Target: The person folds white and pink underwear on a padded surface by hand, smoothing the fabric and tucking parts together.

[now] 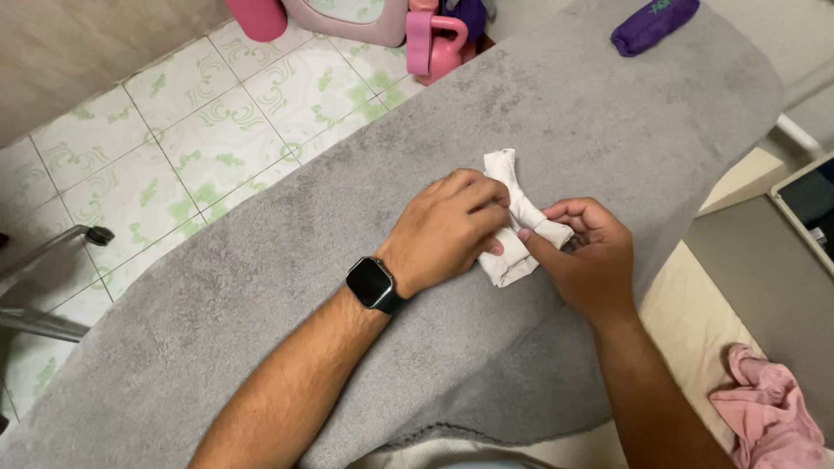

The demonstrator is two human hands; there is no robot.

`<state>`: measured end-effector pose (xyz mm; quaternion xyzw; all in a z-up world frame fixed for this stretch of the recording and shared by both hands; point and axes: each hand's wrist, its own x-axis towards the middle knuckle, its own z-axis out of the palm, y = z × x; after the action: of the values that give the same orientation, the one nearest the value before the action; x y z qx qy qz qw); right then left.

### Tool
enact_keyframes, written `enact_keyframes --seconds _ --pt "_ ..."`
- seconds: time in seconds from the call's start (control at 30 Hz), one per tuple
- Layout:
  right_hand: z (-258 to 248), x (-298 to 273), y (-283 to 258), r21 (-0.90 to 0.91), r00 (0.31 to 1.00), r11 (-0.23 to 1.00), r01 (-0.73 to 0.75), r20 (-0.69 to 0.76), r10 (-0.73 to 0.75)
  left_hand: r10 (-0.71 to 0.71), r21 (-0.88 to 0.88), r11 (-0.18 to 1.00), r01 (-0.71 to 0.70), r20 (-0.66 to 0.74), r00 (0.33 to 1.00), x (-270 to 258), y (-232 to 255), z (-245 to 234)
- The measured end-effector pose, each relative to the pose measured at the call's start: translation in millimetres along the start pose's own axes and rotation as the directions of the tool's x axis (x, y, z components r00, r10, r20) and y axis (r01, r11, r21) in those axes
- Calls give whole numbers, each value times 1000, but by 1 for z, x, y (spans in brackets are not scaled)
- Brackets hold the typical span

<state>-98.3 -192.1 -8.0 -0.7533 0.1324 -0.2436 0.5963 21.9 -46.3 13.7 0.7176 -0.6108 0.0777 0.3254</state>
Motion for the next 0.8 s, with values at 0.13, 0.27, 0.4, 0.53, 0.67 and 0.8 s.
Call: enact_keyframes --seconds 0.13,0.27,0.4,0.53,0.67,0.8 --pt "-1 0 -1 -13 1000 1000 -3 0 3 52 -15 999 -51 22 998 -2 -3 6" --pt "0 0 1 -4 1000 1000 -18 -24 18 12 -57 998 -11 30 999 -5 -5 9" --pt "3 -5 4 -48 985 985 165 64 -162 49 -3 999 -49 -32 998 -7 -4 13" --pt "-1 -12 4 11 974 991 132 187 -132 21 -20 1000 -23 -81 997 -12 -5 14" --pt "-1 -11 3 83 966 992 97 232 -114 -20 -24 1000 18 -101 995 -15 -4 13" --pt "9 -14 -3 -113 973 974 194 146 -177 -19 -3 1000 19 -119 993 -14 -1 15"
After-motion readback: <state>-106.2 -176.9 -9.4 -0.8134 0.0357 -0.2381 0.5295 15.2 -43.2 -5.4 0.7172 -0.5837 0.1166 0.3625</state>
